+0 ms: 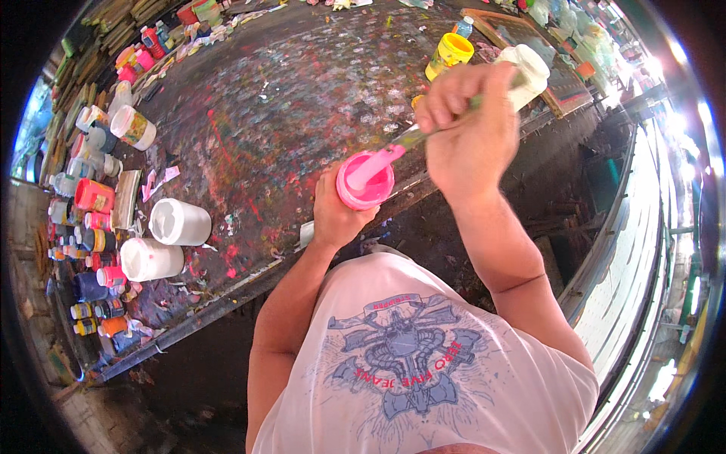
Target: The person mixes pink paint in a small container using a wooden stick. They repeatedly stir the paint, check the consistency on the stick, and add more pink paint from a bottle. The person also briefly dips the stick into a water tray and wipes it with a cloth.
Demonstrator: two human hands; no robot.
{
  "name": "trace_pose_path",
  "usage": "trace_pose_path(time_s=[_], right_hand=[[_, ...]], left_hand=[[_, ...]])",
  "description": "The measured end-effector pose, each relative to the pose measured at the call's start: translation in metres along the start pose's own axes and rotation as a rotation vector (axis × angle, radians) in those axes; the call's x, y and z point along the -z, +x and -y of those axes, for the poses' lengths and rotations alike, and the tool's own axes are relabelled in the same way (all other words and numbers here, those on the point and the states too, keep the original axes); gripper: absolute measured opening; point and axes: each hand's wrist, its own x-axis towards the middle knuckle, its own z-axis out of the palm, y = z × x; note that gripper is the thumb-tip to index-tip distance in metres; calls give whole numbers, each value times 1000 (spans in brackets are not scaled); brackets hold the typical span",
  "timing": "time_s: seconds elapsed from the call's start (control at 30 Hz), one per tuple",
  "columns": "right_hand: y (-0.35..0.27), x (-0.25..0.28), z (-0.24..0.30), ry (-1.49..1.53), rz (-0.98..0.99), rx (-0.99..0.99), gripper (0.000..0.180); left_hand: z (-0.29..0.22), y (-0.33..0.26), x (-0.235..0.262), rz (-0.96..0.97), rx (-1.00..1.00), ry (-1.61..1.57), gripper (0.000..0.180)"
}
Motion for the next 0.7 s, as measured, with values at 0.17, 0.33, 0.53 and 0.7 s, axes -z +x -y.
trace_pose_path(time_s=[0.17,0.33,0.53,0.7], right_hand=[[-16,36,-34,-94,198,200,45],[-30,31,-58,-29,143,29,45],[0,21,-10,31,127,127,48],[-30,29,-66,-128,206,55,48]], left_hand=[[-13,6,2,43,-12,77,91],[-4,0,-3,-36,-7,-58,85],[-8,2,0,-2,6,-5,87],[-8,3,-2,23,28,-108,89]])
